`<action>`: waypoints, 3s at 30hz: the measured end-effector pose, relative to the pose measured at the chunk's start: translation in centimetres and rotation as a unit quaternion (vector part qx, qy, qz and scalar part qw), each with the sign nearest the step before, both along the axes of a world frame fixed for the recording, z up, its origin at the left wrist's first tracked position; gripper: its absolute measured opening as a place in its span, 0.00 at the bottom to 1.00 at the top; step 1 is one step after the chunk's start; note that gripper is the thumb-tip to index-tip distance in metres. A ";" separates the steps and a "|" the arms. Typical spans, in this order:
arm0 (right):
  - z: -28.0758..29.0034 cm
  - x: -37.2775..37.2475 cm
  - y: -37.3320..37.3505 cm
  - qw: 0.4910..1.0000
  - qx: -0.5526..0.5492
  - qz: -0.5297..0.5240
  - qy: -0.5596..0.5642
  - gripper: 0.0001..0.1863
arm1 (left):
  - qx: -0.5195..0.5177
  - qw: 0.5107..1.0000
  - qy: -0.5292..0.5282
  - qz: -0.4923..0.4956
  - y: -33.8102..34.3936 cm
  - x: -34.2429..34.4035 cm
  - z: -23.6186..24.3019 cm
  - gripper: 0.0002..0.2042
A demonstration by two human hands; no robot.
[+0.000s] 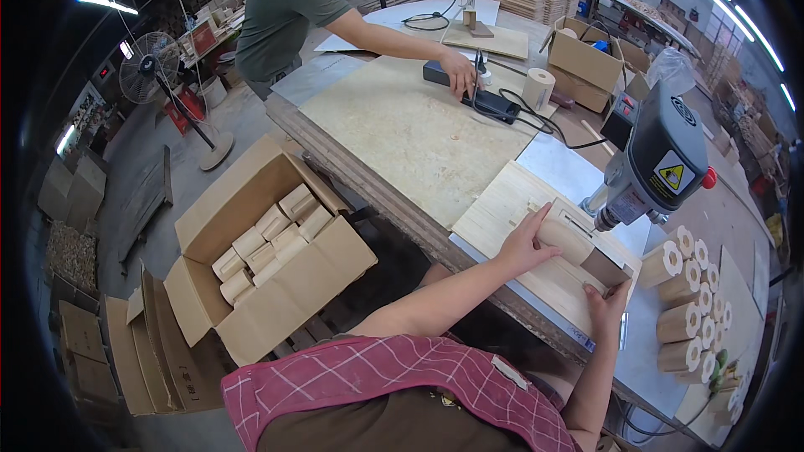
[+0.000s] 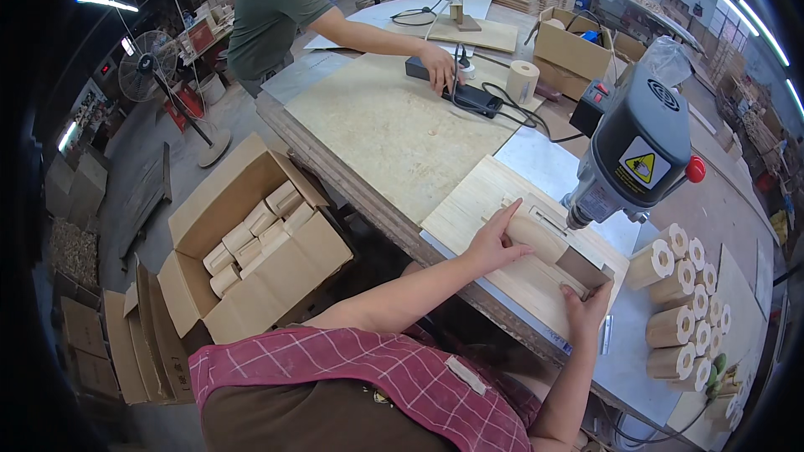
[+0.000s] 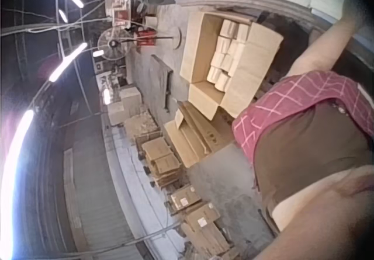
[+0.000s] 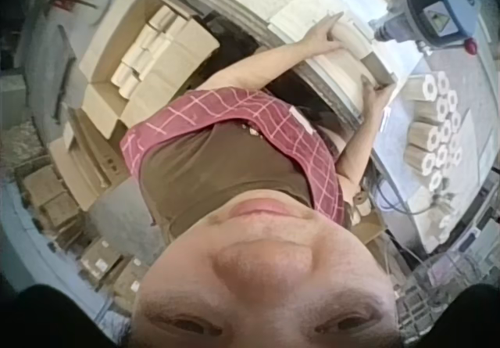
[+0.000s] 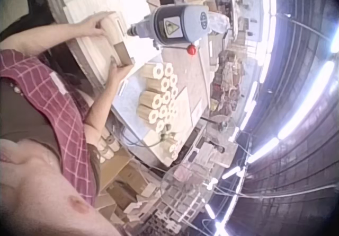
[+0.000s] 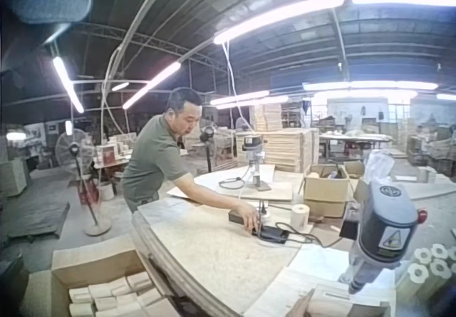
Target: Operating a milling machine to process wooden cylindrical blocks and packing them into boxes.
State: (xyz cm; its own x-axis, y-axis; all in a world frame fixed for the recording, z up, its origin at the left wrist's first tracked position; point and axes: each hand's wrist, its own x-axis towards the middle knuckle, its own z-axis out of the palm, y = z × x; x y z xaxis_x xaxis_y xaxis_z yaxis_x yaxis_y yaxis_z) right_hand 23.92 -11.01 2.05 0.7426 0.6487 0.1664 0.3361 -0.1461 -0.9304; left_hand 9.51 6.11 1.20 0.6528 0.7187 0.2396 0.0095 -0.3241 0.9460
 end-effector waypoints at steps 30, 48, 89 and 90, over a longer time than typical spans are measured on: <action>-1.2 0.9 0.4 1.000 0.000 -0.005 0.000 0.37 | 0.045 0.998 -0.019 0.027 0.2 0.4 -0.4 0.43; 19.3 8.9 -0.2 0.974 0.109 -0.060 -0.190 0.22 | -0.001 0.999 -0.040 -0.004 0.2 0.8 -1.1 0.46; 13.9 -3.7 1.2 0.889 0.070 -0.128 -0.435 0.09 | 0.026 0.998 -0.054 0.011 0.1 1.4 -1.3 0.45; 13.4 -3.7 1.3 0.892 0.090 -0.130 -0.423 0.08 | 0.031 0.999 -0.023 0.004 0.1 1.1 -0.9 0.45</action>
State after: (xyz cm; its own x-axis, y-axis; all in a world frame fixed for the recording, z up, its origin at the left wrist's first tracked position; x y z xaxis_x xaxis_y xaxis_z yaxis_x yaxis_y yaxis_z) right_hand 20.19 -9.69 15.43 0.4236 0.3800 0.8223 0.9057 -0.1953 -0.3764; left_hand 10.63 6.23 0.29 0.6347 0.7066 0.3128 -0.0305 -0.3816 0.9238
